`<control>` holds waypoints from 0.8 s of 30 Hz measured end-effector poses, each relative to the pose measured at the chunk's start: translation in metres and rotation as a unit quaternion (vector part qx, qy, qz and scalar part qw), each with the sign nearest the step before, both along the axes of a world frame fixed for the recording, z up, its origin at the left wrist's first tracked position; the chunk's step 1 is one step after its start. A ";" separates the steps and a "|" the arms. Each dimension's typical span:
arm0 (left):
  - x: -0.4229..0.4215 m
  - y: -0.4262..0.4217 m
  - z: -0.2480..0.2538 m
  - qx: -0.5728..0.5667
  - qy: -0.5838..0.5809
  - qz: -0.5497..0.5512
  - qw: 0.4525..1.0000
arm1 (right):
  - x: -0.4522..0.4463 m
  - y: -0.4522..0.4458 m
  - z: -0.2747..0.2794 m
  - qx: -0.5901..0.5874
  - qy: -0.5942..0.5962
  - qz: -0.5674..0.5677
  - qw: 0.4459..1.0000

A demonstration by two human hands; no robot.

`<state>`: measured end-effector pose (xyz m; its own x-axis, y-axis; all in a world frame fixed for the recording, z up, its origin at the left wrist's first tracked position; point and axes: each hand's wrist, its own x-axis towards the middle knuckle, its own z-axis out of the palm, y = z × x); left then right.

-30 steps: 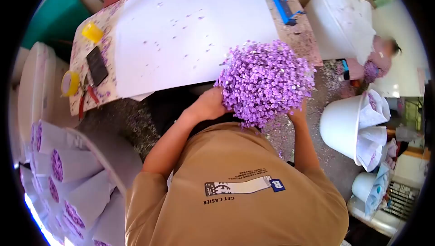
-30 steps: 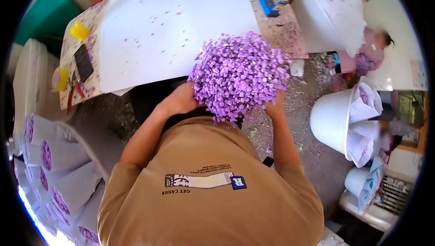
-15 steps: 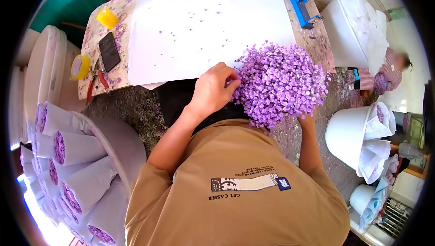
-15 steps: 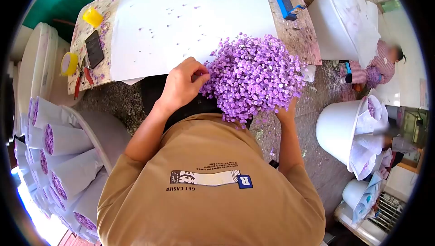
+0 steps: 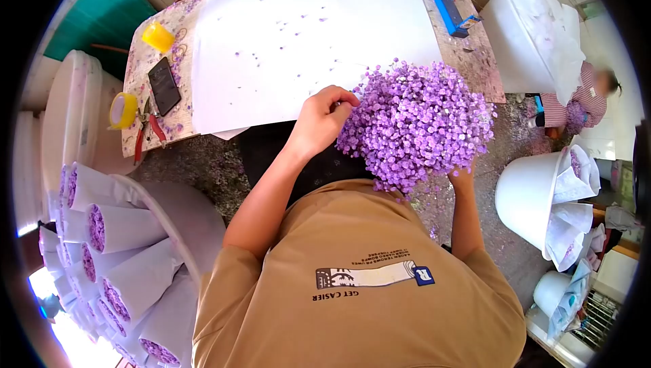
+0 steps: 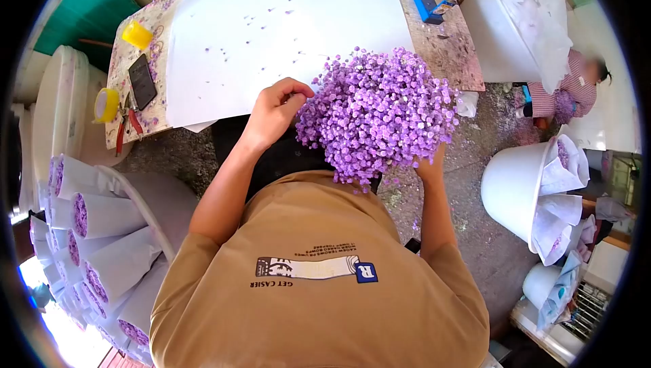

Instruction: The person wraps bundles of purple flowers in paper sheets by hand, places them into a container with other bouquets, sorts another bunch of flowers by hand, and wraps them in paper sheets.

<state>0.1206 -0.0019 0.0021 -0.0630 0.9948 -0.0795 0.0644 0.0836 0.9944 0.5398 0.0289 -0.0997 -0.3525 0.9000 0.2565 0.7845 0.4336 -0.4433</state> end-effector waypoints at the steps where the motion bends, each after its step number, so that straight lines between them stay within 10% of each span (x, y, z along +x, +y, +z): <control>1: 0.001 0.003 0.000 0.031 0.087 -0.028 0.995 | 0.000 0.001 0.000 0.019 -0.007 0.010 1.000; 12: 0.009 0.006 -0.010 0.067 0.174 -0.023 0.982 | -0.034 -0.004 0.037 0.003 0.094 -0.009 0.996; 17: -0.005 -0.012 0.002 -0.076 -0.376 -0.001 0.923 | -0.018 -0.005 0.017 0.035 0.060 0.001 0.998; 21: 0.012 -0.030 -0.002 0.010 0.020 -0.046 0.999 | -0.017 -0.006 0.014 0.020 0.071 -0.018 0.997; 24: 0.027 -0.031 -0.004 0.144 0.283 0.006 0.948 | -0.018 -0.004 0.016 -0.014 0.089 -0.027 0.996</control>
